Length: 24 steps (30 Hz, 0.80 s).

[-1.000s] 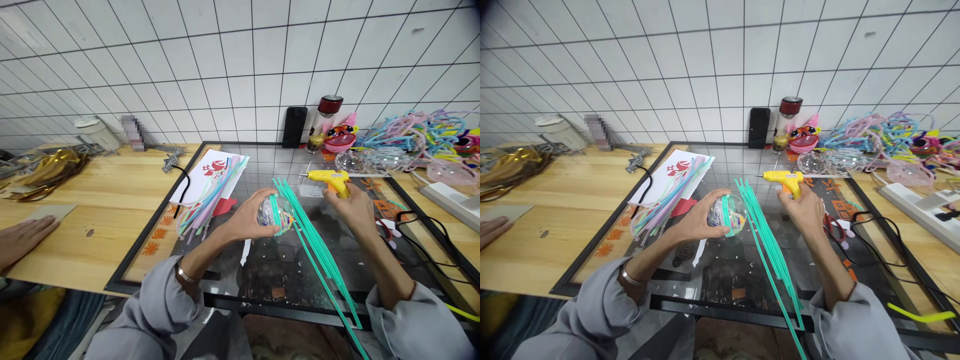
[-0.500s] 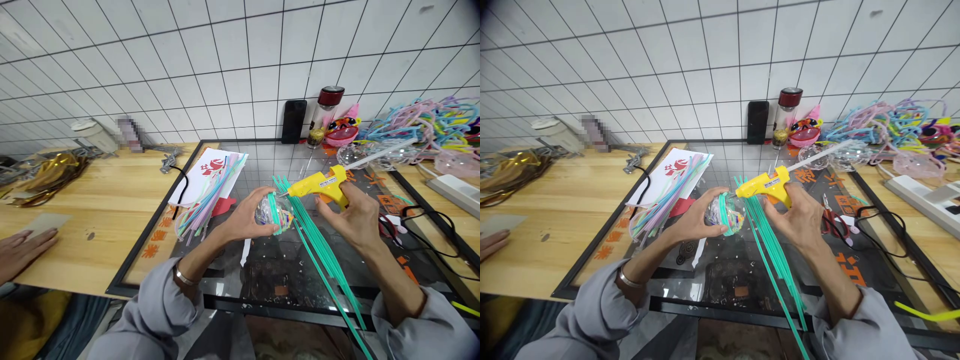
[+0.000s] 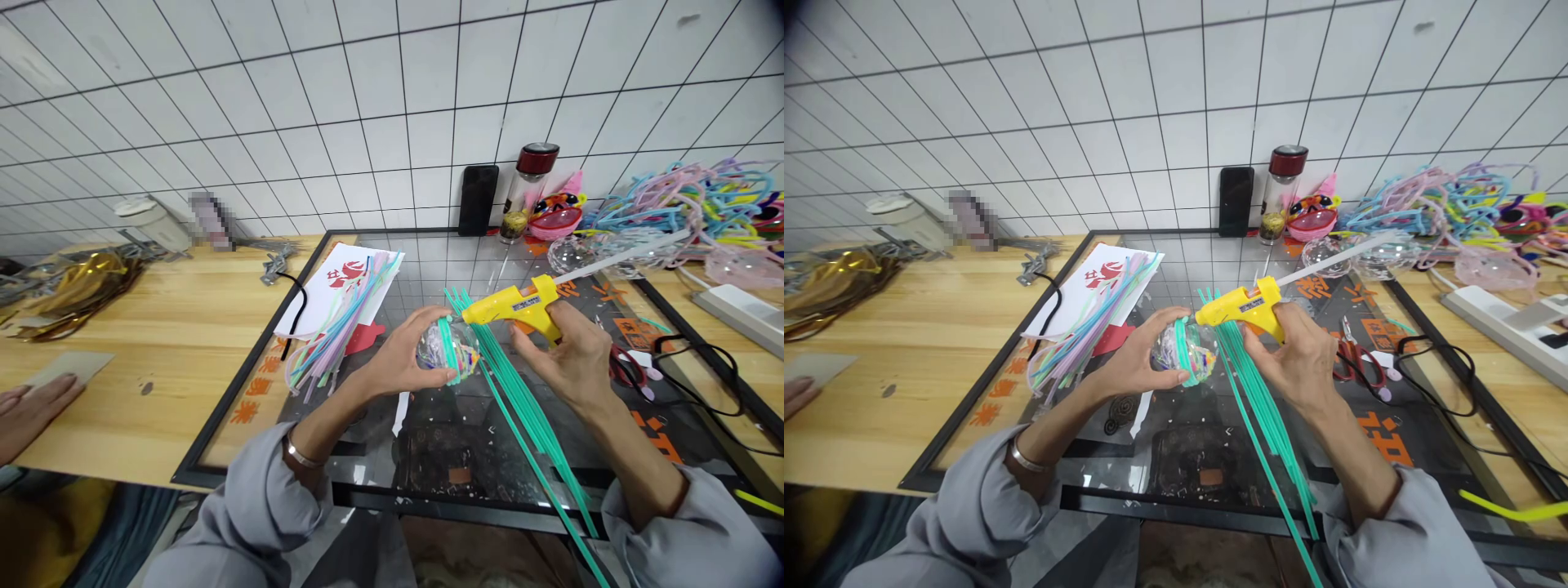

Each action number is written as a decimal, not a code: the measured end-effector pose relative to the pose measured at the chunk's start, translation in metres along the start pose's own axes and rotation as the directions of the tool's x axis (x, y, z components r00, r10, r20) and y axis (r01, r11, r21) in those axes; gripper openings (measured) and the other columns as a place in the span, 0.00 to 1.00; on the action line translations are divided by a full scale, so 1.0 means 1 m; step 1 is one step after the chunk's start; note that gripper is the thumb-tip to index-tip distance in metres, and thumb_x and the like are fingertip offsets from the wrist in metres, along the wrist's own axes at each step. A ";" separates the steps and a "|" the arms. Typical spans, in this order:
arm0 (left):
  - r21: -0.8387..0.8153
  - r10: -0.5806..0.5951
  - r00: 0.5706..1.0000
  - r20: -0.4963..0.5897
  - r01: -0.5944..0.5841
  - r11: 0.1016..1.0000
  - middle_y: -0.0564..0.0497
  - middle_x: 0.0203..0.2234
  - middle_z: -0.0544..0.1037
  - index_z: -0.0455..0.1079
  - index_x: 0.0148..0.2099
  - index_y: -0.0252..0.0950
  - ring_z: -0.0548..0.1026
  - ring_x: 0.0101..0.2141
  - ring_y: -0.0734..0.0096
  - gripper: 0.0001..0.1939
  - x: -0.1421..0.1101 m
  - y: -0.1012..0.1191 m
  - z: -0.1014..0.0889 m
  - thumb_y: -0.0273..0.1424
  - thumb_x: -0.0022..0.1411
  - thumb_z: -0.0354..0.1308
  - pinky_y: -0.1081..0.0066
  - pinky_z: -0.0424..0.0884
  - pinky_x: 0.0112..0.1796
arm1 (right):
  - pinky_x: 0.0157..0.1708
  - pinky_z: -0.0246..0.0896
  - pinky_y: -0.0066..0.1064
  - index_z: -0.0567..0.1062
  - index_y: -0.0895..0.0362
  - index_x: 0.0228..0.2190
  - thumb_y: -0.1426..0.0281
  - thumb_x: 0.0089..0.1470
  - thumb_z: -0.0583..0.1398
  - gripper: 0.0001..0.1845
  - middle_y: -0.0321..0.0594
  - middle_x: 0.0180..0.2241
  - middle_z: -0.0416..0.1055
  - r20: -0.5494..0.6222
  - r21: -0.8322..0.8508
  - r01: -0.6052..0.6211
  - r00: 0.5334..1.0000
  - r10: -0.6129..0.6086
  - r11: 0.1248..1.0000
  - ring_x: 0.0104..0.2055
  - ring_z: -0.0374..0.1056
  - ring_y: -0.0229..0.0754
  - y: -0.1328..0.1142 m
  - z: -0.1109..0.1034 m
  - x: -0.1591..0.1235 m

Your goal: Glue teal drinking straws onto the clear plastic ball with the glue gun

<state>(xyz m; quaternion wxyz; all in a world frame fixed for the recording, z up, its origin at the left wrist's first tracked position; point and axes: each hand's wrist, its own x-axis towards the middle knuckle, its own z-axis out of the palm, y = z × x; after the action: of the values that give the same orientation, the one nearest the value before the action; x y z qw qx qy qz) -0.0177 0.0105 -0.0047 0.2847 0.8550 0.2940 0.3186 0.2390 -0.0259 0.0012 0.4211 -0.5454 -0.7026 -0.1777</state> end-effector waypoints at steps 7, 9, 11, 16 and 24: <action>-0.004 0.011 1.000 -0.006 -0.011 1.000 0.38 0.60 0.66 0.57 0.63 0.37 0.65 0.61 0.48 0.39 0.000 -0.001 0.000 0.35 0.52 0.66 0.49 0.61 0.62 | 0.24 0.50 0.29 0.66 0.54 0.27 0.61 0.53 0.61 0.12 0.35 0.23 0.67 -0.012 0.023 -0.013 1.000 0.014 1.000 0.23 0.61 0.37 -0.002 -0.001 0.001; -0.006 0.011 1.000 -0.007 -0.011 1.000 0.39 0.60 0.66 0.58 0.63 0.37 0.65 0.60 0.48 0.39 0.000 -0.001 0.000 0.35 0.51 0.66 0.49 0.61 0.62 | 0.24 0.49 0.29 0.66 0.54 0.26 0.61 0.53 0.61 0.12 0.35 0.23 0.67 -0.026 0.019 -0.003 1.000 0.003 1.000 0.23 0.60 0.37 -0.002 -0.001 0.002; -0.008 0.010 1.000 -0.009 -0.010 1.000 0.39 0.60 0.66 0.58 0.63 0.37 0.65 0.60 0.48 0.39 0.000 -0.001 0.000 0.34 0.51 0.67 0.48 0.61 0.62 | 0.24 0.49 0.29 0.65 0.54 0.26 0.61 0.54 0.61 0.13 0.35 0.22 0.66 -0.030 0.015 0.006 1.000 -0.006 1.000 0.23 0.60 0.36 -0.001 -0.002 0.002; -0.011 0.018 1.000 -0.007 -0.018 1.000 0.38 0.60 0.66 0.58 0.63 0.36 0.65 0.60 0.48 0.38 0.000 0.000 0.000 0.34 0.51 0.66 0.48 0.61 0.61 | 0.24 0.50 0.30 0.66 0.54 0.27 0.61 0.54 0.61 0.12 0.35 0.23 0.67 -0.019 0.023 0.018 1.000 -0.018 1.000 0.24 0.61 0.37 0.000 -0.002 0.001; -0.004 0.003 1.000 -0.008 -0.003 1.000 0.38 0.60 0.66 0.58 0.63 0.38 0.66 0.60 0.48 0.39 0.000 0.001 0.001 0.35 0.51 0.66 0.47 0.61 0.61 | 0.24 0.49 0.29 0.66 0.55 0.25 0.63 0.53 0.62 0.12 0.34 0.22 0.65 -0.040 0.050 0.044 0.998 -0.042 0.998 0.22 0.58 0.36 -0.002 -0.003 0.003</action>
<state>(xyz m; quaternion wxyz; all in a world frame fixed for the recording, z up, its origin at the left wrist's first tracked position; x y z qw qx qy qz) -0.0167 0.0100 -0.0044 0.2848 0.8536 0.2930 0.3232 0.2385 -0.0269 0.0057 0.4447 -0.5157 -0.7100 -0.1794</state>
